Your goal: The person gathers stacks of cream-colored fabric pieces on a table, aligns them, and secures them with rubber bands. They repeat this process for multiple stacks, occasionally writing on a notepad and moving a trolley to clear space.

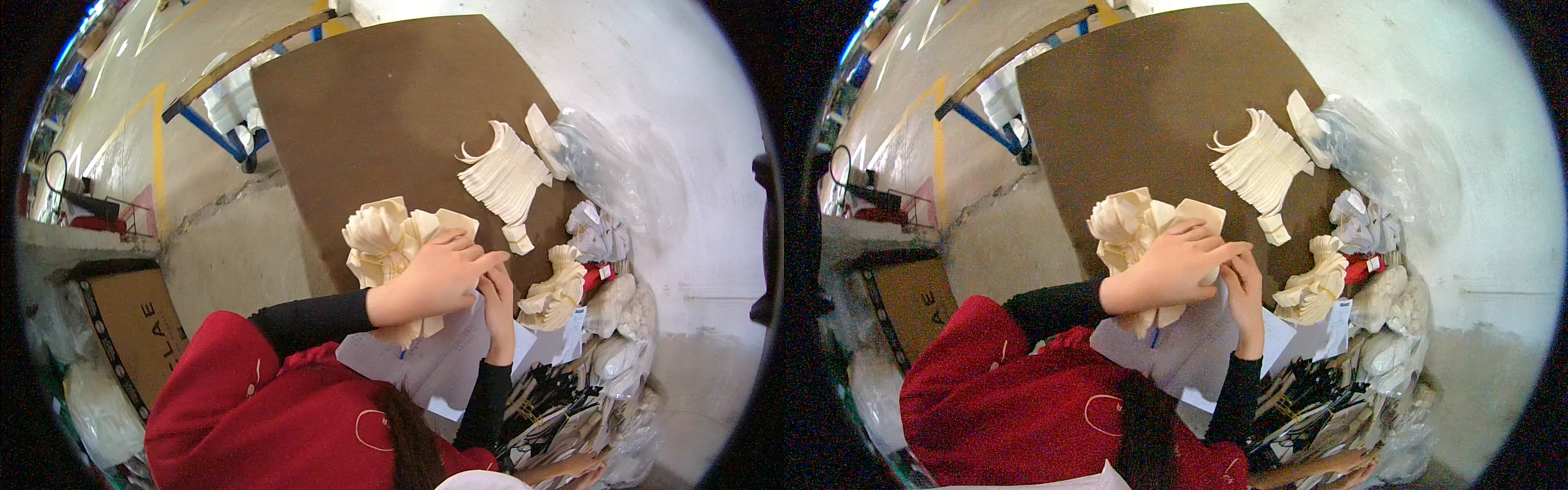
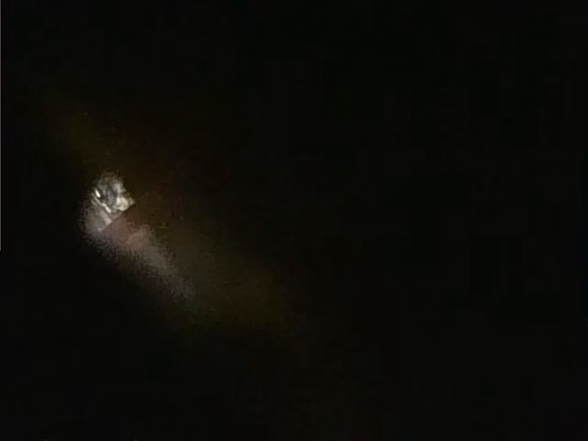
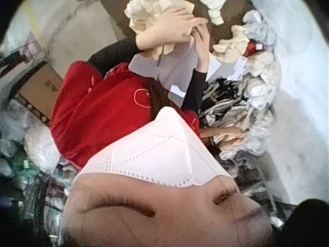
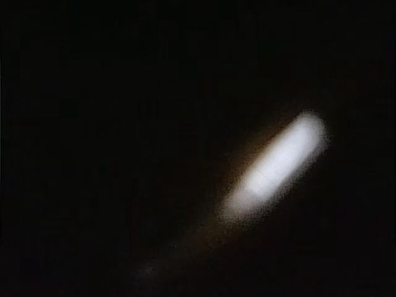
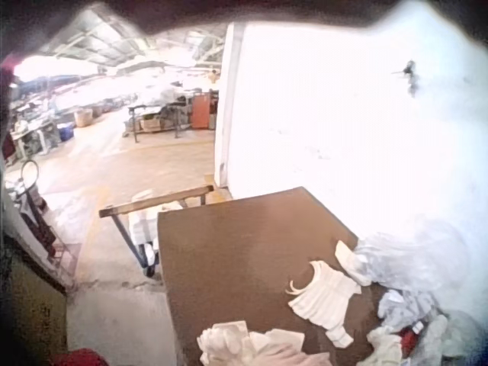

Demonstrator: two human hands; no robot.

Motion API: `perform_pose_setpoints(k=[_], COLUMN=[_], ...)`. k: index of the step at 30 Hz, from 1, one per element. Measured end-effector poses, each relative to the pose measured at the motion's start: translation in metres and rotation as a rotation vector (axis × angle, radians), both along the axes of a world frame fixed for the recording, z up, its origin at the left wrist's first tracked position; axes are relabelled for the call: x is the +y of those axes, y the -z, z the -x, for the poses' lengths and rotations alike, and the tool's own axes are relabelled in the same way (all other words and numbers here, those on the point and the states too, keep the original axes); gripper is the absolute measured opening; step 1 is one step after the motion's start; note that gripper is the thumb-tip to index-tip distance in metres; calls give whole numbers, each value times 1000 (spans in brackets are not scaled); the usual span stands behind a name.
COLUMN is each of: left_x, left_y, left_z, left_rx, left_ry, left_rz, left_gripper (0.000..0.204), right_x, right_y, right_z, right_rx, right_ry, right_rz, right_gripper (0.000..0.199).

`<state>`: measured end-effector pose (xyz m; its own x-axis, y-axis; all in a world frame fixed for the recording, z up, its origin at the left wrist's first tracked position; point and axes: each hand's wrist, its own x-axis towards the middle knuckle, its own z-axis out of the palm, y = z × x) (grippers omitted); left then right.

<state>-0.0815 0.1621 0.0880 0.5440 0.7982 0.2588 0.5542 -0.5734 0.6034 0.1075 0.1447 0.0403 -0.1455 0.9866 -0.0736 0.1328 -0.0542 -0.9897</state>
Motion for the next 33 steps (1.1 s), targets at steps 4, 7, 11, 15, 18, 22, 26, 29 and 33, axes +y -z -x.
perform_pose_setpoints(k=[4, 7, 11, 15, 18, 22, 26, 29, 33], left_x=[0, 3, 5, 3, 2, 6, 8, 8, 7], left_y=[-4, -10, -9, -5, -5, -9, -13, -16, -13], left_z=[11, 19, 27, 24, 25, 32, 37, 41, 39], left_rx=[18, 24, -36, -75, -35, -45, -90, -115, -105], left_ry=[10, 46, 92, 126, 117, 144, 162, 187, 199], left_rz=[7, 56, 47, -5, 13, 49, 72, 97, 57], left_gripper=[68, 63, 57, 55, 55, 55, 51, 48, 47], right_x=[0, 5, -1, -2, 9, -12, -36, -45, -50], right_y=[-1, -15, -24, -62, -79, -84, -94, -80, -75], right_z=[-18, -27, -48, -28, -18, -42, -92, -114, -114], right_rx=[579, 962, 830, -96, -267, 428, 1137, 1303, 1265], right_ry=[78, 252, 277, -367, -629, -172, 101, 140, 182], right_rz=[36, 78, 157, 472, 435, -391, -303, -279, -123], right_gripper=[33, 41, 35, 22, 24, 45, 58, 56, 48])
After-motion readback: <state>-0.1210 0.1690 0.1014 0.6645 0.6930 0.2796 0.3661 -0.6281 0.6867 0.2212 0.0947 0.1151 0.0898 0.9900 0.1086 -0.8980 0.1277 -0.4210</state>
